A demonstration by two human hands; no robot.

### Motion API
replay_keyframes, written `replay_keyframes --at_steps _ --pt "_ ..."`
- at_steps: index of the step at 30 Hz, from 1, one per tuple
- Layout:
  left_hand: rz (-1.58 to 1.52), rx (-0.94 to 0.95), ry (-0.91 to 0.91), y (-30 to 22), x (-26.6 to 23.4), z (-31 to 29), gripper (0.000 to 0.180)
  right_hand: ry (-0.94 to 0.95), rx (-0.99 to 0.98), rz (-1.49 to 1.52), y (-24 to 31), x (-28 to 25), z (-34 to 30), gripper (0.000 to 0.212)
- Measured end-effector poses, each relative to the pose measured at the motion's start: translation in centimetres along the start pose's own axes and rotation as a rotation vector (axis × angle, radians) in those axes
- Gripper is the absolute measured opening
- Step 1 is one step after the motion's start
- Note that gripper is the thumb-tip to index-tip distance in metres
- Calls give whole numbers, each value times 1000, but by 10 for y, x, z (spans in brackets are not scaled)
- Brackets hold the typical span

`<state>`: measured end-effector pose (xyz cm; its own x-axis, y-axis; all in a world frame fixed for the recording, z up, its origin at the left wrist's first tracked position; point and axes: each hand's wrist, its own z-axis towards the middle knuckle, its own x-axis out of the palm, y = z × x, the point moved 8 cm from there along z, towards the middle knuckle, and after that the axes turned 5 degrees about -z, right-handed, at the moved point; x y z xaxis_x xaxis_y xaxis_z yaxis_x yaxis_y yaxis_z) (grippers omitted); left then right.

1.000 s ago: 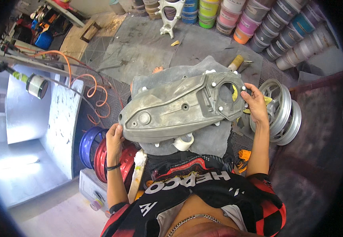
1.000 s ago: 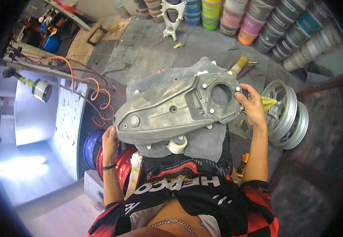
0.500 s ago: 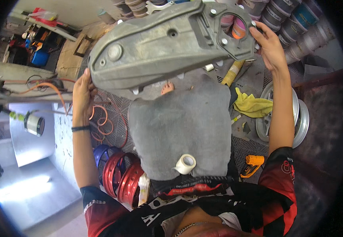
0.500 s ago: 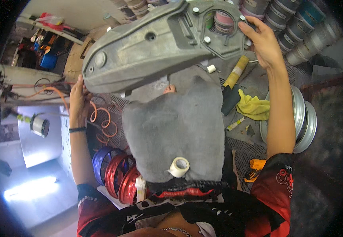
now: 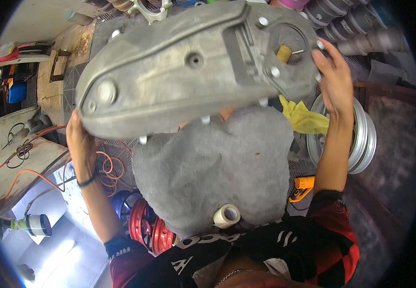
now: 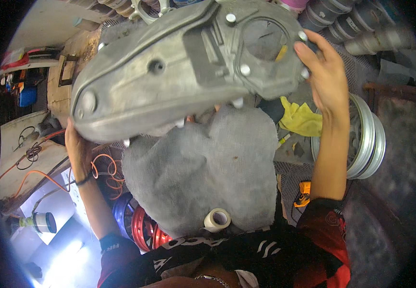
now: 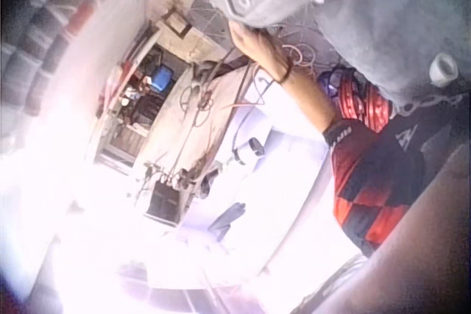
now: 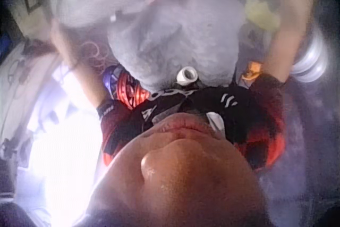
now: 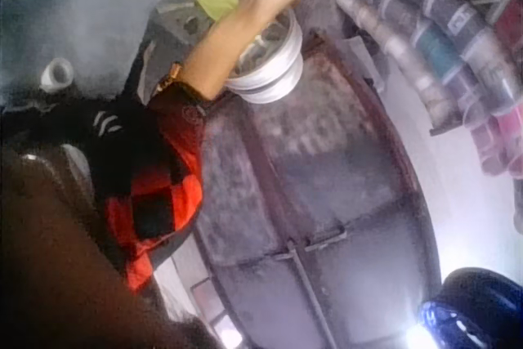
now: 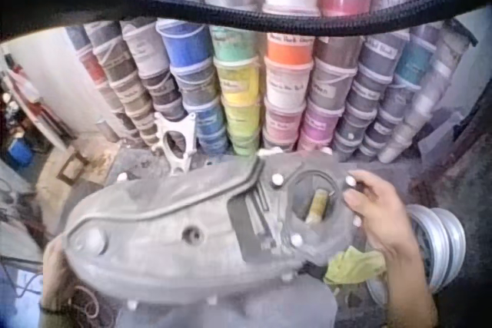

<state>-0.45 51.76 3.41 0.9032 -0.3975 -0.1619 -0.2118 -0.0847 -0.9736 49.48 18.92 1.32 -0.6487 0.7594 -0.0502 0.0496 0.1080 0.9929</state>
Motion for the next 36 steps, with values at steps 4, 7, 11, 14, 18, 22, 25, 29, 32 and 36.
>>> replay_keyframes --at_steps 4,7,11,14,18,22,25,29,32,36 --pt "-16 -38 -247 -9 -48 -89 55 -70 15 -6 30 -33 -88 53" --pt "19 -49 -89 -12 -60 -163 73 -54 -8 -25 22 -58 -145 56" --pt "4 -80 -87 -7 -33 -233 89 -19 48 39 -1 -68 -204 57" --pt "-12 -148 -115 16 -36 -262 98 31 89 59 -12 -60 -223 57" --pt "-58 -151 -74 39 -40 -277 95 79 99 53 -24 -43 -232 55" --pt "-159 -176 -53 59 -40 -286 76 118 87 65 -35 -31 -234 55" --pt "-148 -178 -42 64 -43 -290 74 157 90 30 -40 -26 -233 52" --pt "-37 -147 -11 57 -39 -281 69 108 202 26 -57 -47 -222 42" --pt "-169 -164 -68 59 -41 -289 69 13 194 123 -71 -57 -196 38" --pt "-283 -297 -299 86 -64 -295 47 -117 403 46 -178 -86 -144 27"
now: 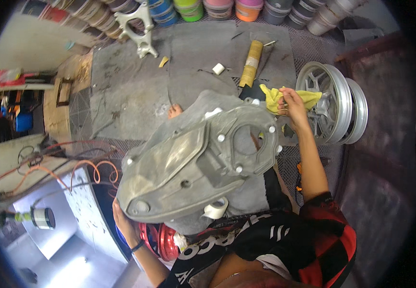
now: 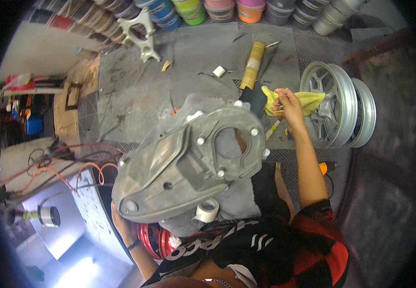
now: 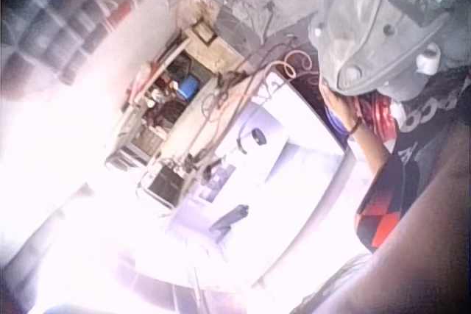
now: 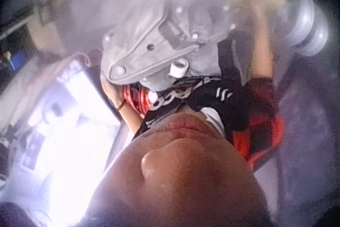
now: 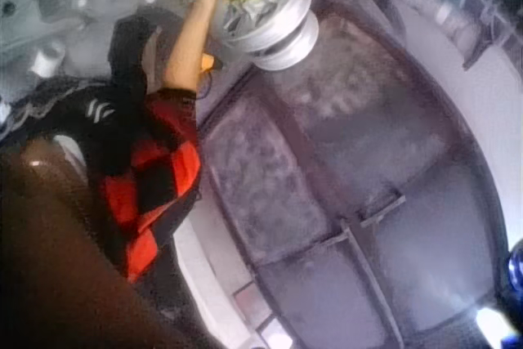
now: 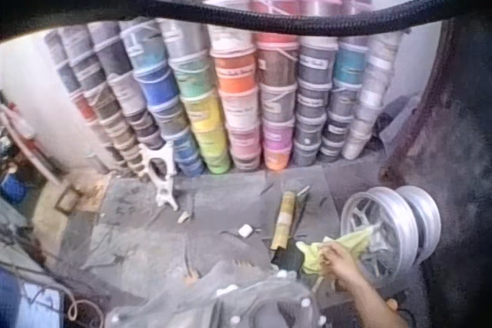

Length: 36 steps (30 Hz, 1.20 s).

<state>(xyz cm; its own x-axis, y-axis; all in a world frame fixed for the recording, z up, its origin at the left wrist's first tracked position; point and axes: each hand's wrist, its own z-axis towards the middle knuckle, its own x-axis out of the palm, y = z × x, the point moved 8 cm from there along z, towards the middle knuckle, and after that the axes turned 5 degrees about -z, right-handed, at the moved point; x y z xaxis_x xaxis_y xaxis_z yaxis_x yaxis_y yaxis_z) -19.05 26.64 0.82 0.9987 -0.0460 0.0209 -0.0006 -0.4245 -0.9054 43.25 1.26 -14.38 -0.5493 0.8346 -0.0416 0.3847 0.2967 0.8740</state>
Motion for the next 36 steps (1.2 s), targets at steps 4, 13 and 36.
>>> replay_keyframes --at_steps 4,13,36 --pt "178 -118 -142 40 -53 4 37 -72 153 -76 -81 -16 74 23" --pt "973 -148 -78 100 -106 -34 42 -168 199 -165 -197 -28 156 22" --pt "1237 363 142 76 -84 9 32 -402 -254 -594 -75 -44 41 30"
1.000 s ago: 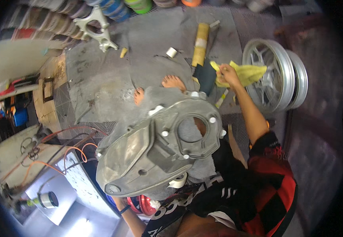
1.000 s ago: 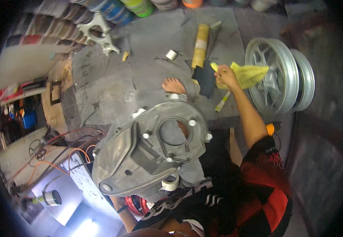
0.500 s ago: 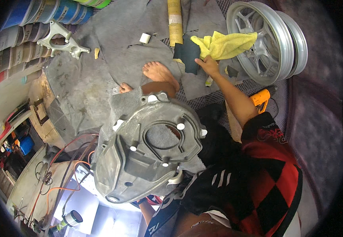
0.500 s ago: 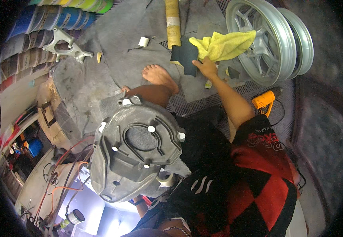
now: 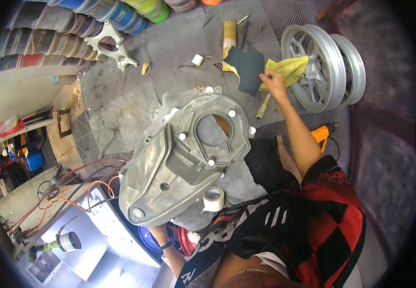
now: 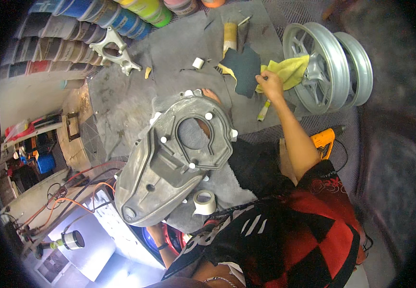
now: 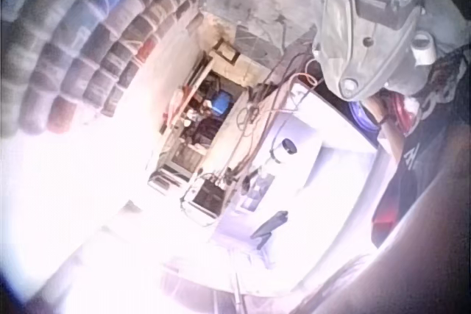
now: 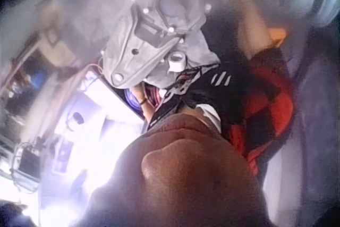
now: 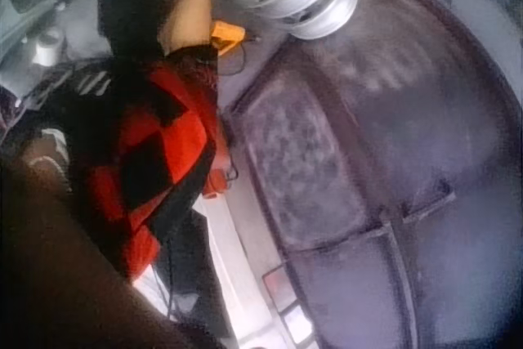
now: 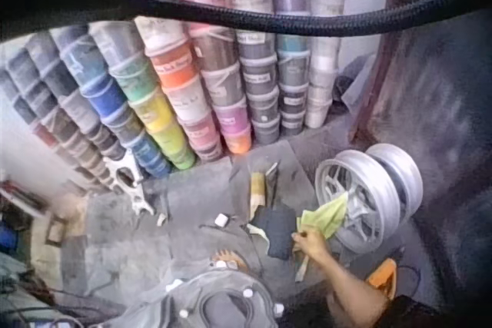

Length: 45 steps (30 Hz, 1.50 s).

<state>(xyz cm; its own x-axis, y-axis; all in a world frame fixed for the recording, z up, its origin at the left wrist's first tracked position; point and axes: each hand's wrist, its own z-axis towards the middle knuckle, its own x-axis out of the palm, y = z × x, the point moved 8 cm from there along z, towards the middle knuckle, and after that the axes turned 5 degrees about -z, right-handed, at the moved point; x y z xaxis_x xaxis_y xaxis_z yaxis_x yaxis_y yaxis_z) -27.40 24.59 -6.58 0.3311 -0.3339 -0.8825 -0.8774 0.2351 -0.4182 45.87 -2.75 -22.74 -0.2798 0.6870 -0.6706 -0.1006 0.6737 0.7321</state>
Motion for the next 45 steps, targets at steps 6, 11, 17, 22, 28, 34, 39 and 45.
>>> replay_keyframes --at_steps 6,11,17,22,28,34,39,45 --pt "-219 43 -496 -127 -117 30 15 109 14 319 124 -105 -13 22" --pt "-389 511 -731 -269 -221 14 10 136 -482 282 262 -179 -45 24" --pt "-220 1309 -473 -481 -249 -48 34 232 -870 -20 422 -251 -132 21" --pt "45 1413 -401 -556 -235 -58 61 639 -1169 -240 481 -234 -209 20" --pt "-114 1265 -31 -520 -201 -31 21 715 -1450 -99 504 -230 -252 32" --pt "-653 756 -185 -427 -196 -27 15 873 -985 325 456 -228 -211 52" --pt "-986 575 -166 -376 -156 -37 15 967 -833 240 452 -204 -237 27" --pt "-668 757 5 -392 -158 -62 69 784 -1182 -56 482 -198 -253 21"
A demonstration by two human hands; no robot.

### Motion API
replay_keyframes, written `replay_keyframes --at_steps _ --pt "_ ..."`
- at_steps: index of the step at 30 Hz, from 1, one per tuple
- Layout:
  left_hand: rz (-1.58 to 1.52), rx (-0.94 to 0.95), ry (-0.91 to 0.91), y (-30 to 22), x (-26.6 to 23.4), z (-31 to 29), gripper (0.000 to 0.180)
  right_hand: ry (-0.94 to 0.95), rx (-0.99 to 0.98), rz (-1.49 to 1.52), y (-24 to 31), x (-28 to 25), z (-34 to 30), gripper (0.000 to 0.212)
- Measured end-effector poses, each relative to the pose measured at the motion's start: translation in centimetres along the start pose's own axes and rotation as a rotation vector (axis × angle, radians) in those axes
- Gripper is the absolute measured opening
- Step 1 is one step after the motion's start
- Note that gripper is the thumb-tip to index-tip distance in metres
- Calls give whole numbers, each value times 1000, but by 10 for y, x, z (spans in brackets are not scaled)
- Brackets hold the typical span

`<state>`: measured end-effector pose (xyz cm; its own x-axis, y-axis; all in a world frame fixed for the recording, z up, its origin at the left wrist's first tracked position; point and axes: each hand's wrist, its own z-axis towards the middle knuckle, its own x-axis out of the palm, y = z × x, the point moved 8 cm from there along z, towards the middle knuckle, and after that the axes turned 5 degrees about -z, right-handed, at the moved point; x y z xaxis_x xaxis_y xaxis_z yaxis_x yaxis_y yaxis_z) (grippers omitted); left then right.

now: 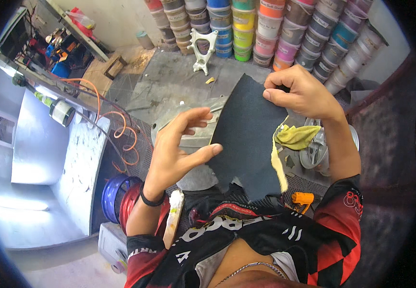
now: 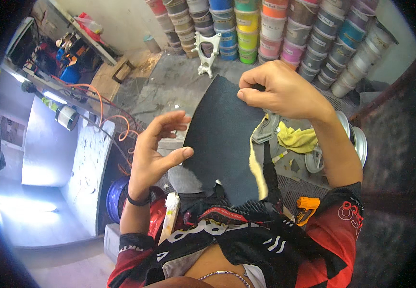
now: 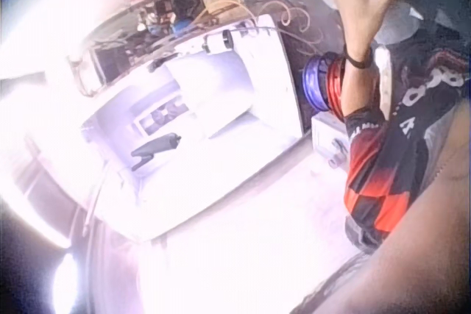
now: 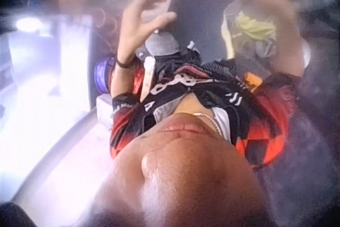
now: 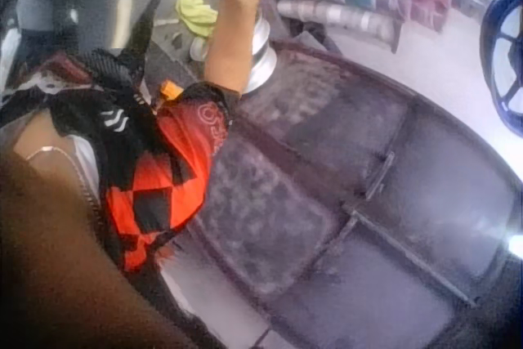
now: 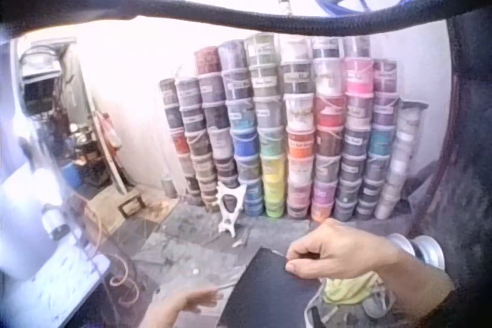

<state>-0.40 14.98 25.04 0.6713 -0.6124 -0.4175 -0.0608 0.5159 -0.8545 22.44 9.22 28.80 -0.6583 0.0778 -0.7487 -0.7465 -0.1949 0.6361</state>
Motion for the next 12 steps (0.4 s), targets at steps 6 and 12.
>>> replay_keyframes --at_steps 6,12 --pt "-69 -10 353 -25 19 16 124 85 -125 -242 36 4 18 14" --pt "-298 -284 285 11 21 31 119 209 -303 -291 48 29 22 11"
